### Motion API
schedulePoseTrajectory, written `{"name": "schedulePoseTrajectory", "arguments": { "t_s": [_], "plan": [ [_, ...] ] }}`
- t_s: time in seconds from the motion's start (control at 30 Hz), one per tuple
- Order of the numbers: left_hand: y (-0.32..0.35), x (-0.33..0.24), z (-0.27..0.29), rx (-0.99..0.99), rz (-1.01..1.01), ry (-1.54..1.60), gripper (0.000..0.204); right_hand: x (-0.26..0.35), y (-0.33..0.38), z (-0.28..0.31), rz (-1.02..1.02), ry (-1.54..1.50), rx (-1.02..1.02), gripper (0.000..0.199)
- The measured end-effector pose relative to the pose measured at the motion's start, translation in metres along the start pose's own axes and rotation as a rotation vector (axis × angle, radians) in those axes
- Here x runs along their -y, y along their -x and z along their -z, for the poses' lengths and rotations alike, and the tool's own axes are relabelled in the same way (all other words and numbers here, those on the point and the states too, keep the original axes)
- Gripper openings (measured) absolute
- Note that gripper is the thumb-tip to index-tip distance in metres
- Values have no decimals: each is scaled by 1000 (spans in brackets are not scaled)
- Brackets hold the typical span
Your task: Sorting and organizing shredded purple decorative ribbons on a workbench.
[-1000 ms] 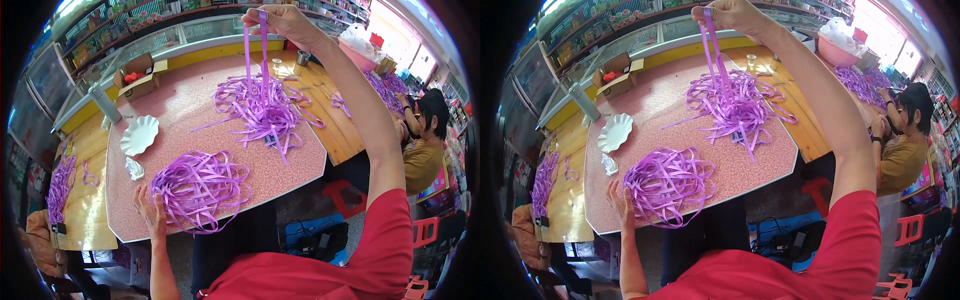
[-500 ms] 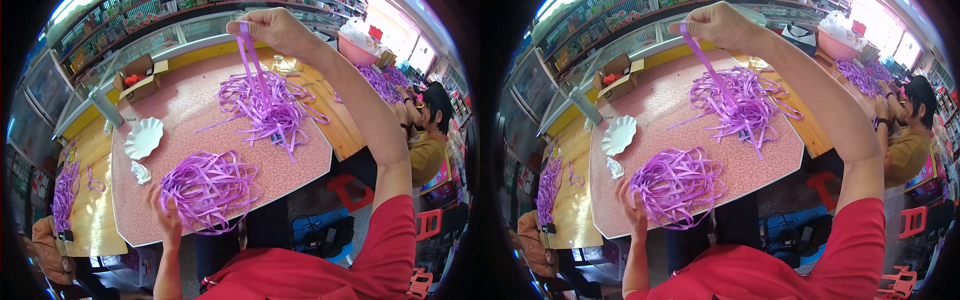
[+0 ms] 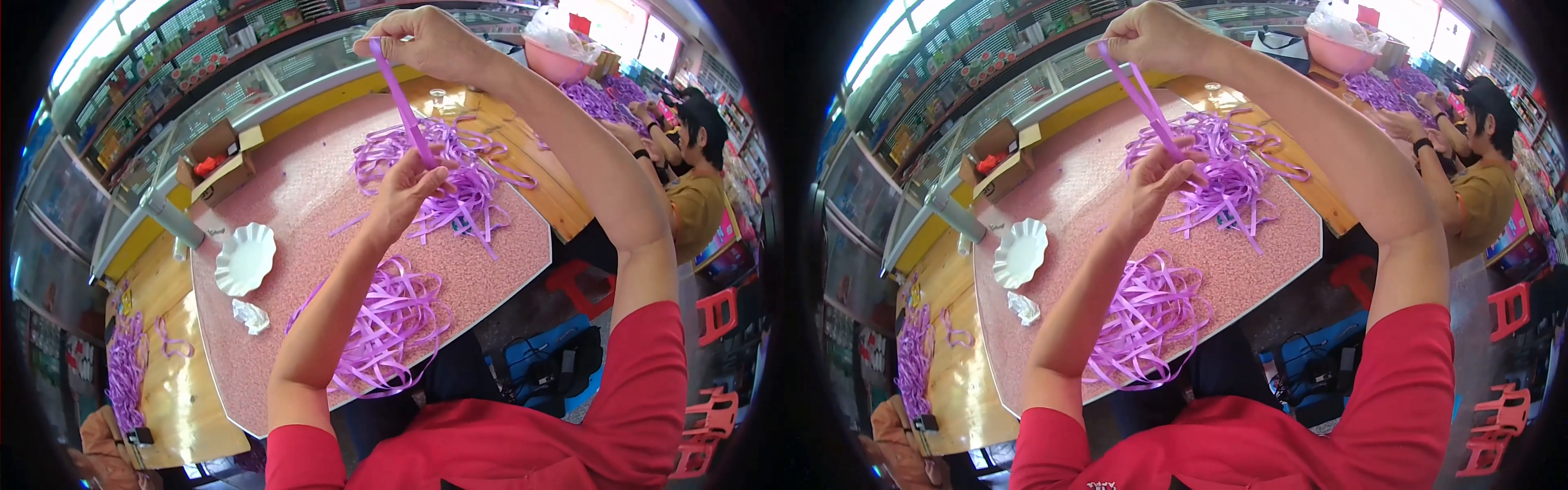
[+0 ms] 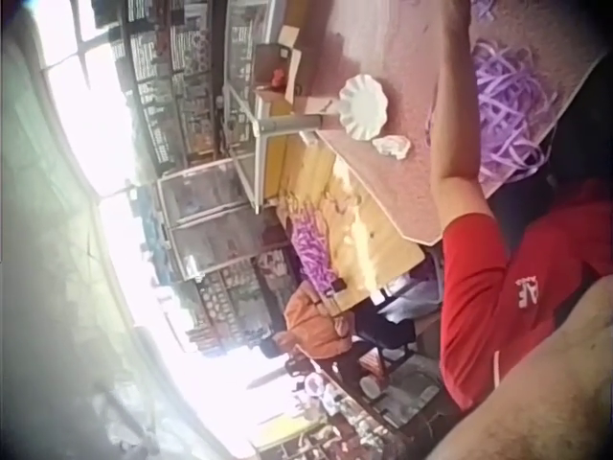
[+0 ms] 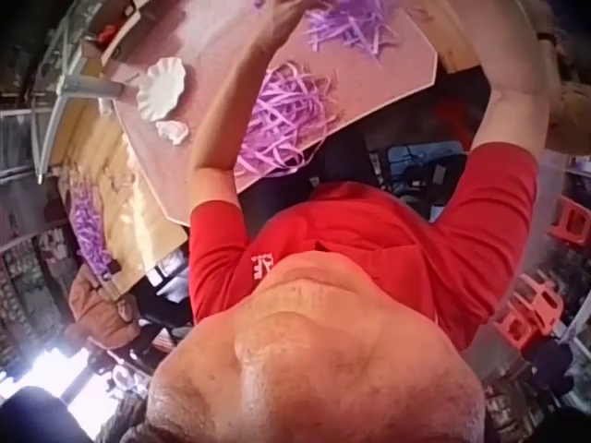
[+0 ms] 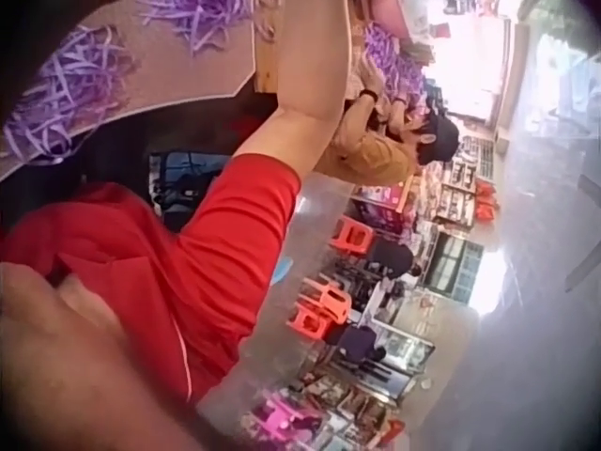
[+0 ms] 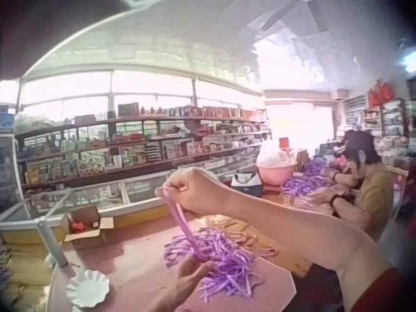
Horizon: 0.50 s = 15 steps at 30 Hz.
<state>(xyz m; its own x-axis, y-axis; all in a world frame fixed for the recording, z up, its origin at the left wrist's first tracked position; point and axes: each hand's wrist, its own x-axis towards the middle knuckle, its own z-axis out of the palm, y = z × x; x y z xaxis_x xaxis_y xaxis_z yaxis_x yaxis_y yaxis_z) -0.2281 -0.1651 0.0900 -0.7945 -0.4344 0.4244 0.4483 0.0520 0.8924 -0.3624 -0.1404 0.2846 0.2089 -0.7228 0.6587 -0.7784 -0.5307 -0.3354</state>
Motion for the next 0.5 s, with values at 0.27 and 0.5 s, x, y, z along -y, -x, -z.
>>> {"name": "schedulePoseTrajectory", "arguments": {
  "t_s": [0.27, 0.5],
  "plan": [
    [1, 46, 21, -92, 270, -191, 25, -92, -14, 29, 42, 440, -349, 29],
    [4, -5, 24, -243, 83, -1115, 42, -95, 4, 44, -370, -85, -125, 29]
  ]
}}
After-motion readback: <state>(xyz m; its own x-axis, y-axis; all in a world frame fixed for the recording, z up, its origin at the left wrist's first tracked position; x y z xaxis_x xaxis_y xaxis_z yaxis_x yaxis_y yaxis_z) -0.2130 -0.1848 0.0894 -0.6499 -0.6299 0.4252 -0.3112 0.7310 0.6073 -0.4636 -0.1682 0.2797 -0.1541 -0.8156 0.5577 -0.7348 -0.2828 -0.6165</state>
